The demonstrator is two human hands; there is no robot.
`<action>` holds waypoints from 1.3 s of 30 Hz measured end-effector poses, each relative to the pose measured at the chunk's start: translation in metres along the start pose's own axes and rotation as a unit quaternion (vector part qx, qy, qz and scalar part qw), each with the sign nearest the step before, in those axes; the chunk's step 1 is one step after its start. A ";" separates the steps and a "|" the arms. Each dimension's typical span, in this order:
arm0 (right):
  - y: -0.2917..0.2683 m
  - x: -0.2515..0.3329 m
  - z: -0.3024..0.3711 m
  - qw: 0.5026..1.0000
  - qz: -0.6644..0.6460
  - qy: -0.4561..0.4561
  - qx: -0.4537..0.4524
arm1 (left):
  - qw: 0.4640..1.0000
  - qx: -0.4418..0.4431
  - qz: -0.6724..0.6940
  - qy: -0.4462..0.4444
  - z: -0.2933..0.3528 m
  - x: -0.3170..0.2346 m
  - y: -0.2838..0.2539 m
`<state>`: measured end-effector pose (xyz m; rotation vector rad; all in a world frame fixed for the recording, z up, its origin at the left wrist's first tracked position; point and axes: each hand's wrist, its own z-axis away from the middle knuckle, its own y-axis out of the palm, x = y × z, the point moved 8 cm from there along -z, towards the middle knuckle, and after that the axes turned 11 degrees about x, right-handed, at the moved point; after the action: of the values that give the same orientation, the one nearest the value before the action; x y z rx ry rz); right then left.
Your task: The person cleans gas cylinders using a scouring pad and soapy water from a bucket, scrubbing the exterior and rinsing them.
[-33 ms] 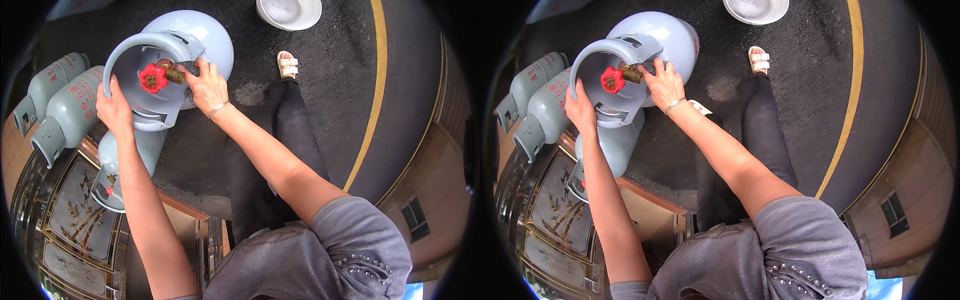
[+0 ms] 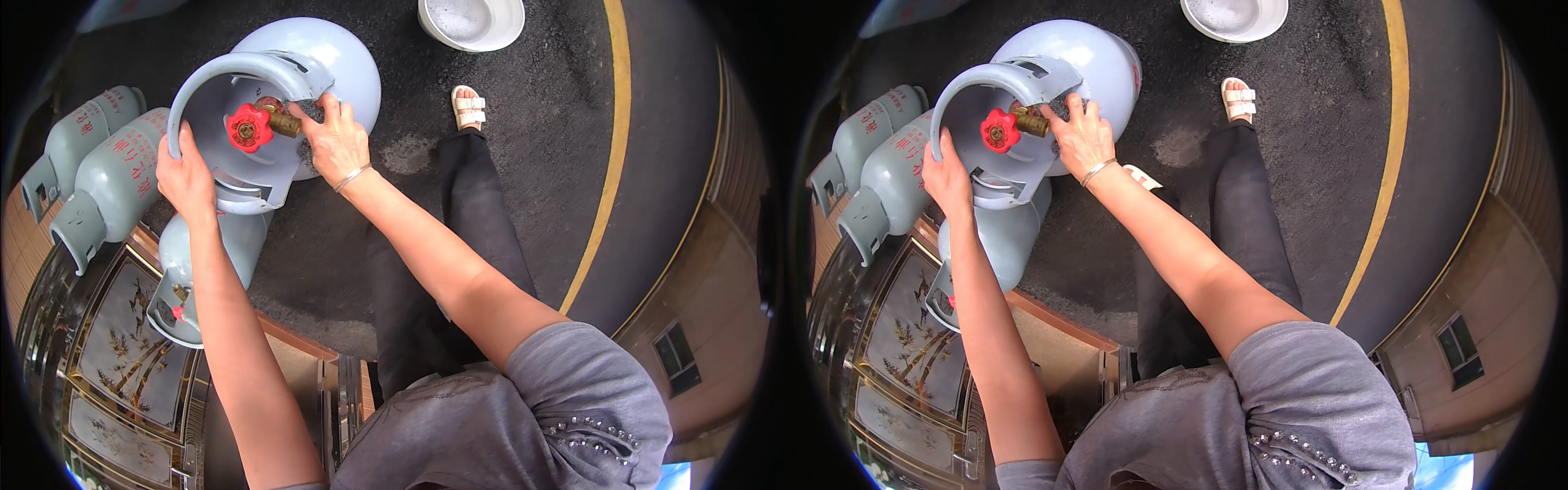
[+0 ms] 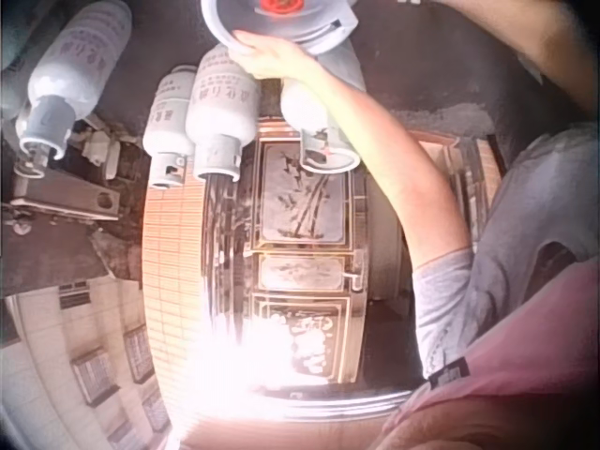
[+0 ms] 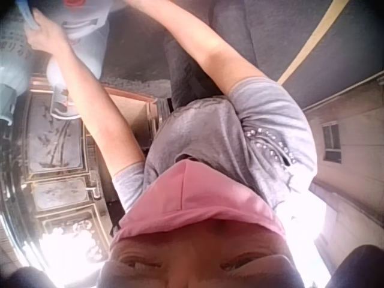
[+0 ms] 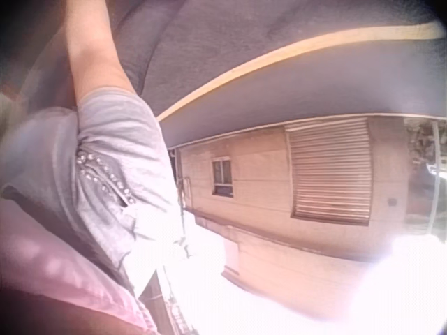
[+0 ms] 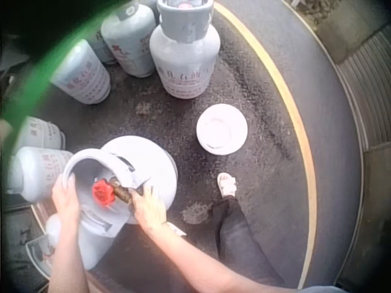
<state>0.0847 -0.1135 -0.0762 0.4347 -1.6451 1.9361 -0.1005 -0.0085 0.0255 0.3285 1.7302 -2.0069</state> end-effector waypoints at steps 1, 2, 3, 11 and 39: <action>-0.001 -0.001 -0.005 1.000 -0.001 -0.002 0.001 | 1.000 0.005 0.002 -0.011 -0.001 0.001 0.001; -0.001 -0.002 -0.009 1.000 -0.004 0.001 0.005 | 1.000 0.014 0.001 -0.022 -0.001 0.001 0.001; -0.002 -0.002 -0.012 1.000 -0.008 0.004 0.008 | 0.999 0.023 0.000 -0.033 -0.001 0.003 0.002; 0.016 0.016 0.030 0.974 0.036 -0.166 0.148 | 0.999 0.022 -0.015 -0.019 0.002 0.004 0.003; -0.006 -0.008 -0.011 0.997 -0.009 -0.065 0.030 | 0.999 0.025 -0.032 -0.011 0.002 0.005 0.006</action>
<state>0.0960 -0.1034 -0.0780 0.6086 -1.6594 1.9850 -0.1017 -0.0124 0.0187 0.2690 1.7001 -2.0932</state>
